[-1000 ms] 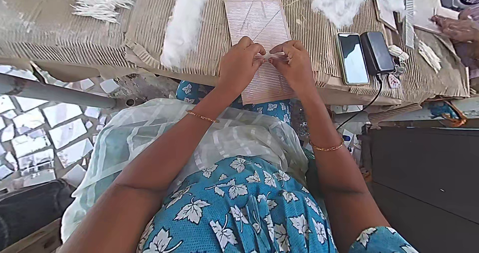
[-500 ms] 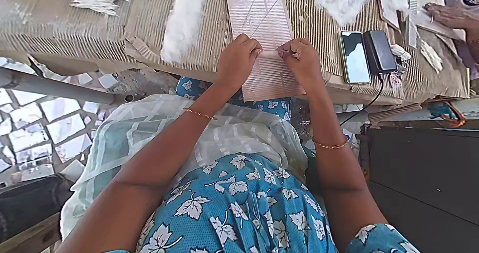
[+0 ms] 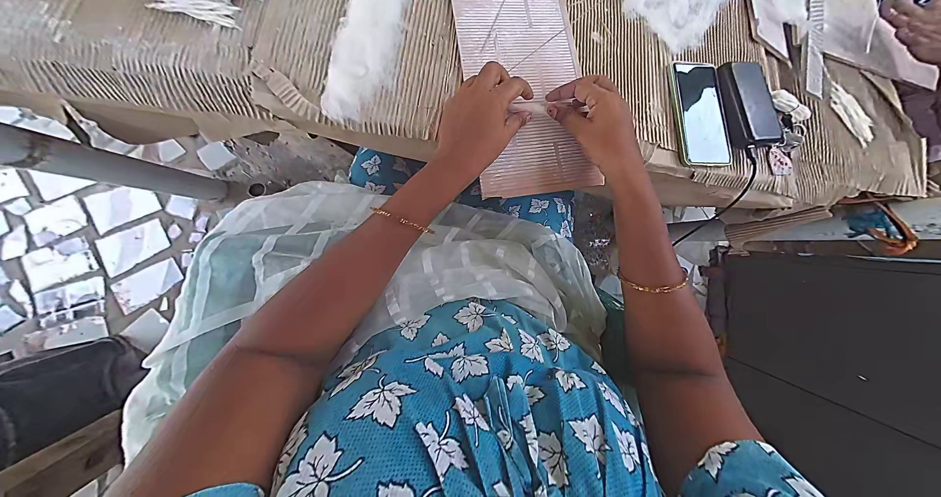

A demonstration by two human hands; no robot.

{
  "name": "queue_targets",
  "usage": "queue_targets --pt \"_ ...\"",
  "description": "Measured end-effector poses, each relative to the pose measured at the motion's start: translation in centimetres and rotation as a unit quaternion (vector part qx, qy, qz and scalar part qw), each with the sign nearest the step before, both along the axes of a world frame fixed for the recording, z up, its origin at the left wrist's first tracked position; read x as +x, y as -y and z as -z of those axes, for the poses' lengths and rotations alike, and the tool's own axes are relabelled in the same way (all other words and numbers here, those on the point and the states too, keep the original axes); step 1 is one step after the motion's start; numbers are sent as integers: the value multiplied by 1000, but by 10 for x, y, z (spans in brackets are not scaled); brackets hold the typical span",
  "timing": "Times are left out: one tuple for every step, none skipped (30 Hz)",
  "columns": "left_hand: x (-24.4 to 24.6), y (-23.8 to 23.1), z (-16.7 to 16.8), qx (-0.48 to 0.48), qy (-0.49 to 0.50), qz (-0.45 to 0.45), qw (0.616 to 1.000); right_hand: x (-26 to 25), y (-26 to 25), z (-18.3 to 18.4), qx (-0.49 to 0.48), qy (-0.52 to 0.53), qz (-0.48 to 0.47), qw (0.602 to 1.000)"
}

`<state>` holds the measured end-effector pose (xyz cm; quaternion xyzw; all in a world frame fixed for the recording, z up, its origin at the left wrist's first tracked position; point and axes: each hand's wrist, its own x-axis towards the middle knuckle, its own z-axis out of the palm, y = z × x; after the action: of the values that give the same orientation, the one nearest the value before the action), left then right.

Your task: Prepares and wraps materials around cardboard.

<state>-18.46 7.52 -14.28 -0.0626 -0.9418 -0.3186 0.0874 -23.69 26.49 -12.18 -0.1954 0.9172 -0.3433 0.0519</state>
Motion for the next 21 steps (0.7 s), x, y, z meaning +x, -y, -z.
queue_targets --pt "0 -2 0 -7 0 -4 1000 0 0 1 0 -2 -4 1000" --pt "-1 -4 -1 -9 -3 -6 1000 0 0 1 2 -7 -6 1000" --pt "-1 -5 -1 -8 -5 -6 1000 1 1 2 6 -12 -6 1000" --pt "-2 -6 -2 -9 -5 -4 1000 1 1 3 8 -19 -5 1000" --pt "-2 -7 -2 -10 -3 -4 1000 0 2 4 8 -29 -5 1000" --pt "-3 -7 -3 -10 0 -6 1000 0 3 5 12 -38 -5 999" --pt "-3 -8 -3 -11 -2 -8 1000 -1 4 5 17 -44 -5 999" --pt "-3 -8 -2 -11 -5 -10 1000 -1 5 6 22 -47 -5 999" --pt "-2 -8 0 -10 -7 -9 1000 -1 5 7 24 -50 -5 998" --pt "-2 -8 2 -4 -9 -6 1000 0 5 8 22 -52 -4 998" --pt "-1 -7 3 8 -12 -2 1000 1 3 9 18 -49 -3 999" --pt "0 -5 2 25 -16 -1 1000 3 2 8 11 -42 0 999" --pt "2 -3 -1 48 -29 -2 998 5 -1 7 -3 -33 5 999" --pt "2 2 -9 72 -51 -6 996 6 -3 4 -23 -24 13 999" --pt "-1 11 -22 85 -78 -16 993 1 -2 -1 -43 -15 19 999" --pt "-4 20 -36 92 -104 -28 990 -3 -3 -4 -58 -5 22 998" --pt "-3 29 -48 93 -126 -40 987 -6 -4 -5 -71 2 22 997" --pt "0 37 -58 93 -140 -50 985 -6 -6 -4 -84 7 22 996" --pt "4 44 -66 95 -150 -58 982 -6 -9 -2 -92 15 22 995" --pt "7 49 -72 95 -161 -66 980 -6 -11 -1 -96 21 21 995" --pt "10 53 -76 94 -174 -73 977 -6 -12 -1 -101 25 21 994"
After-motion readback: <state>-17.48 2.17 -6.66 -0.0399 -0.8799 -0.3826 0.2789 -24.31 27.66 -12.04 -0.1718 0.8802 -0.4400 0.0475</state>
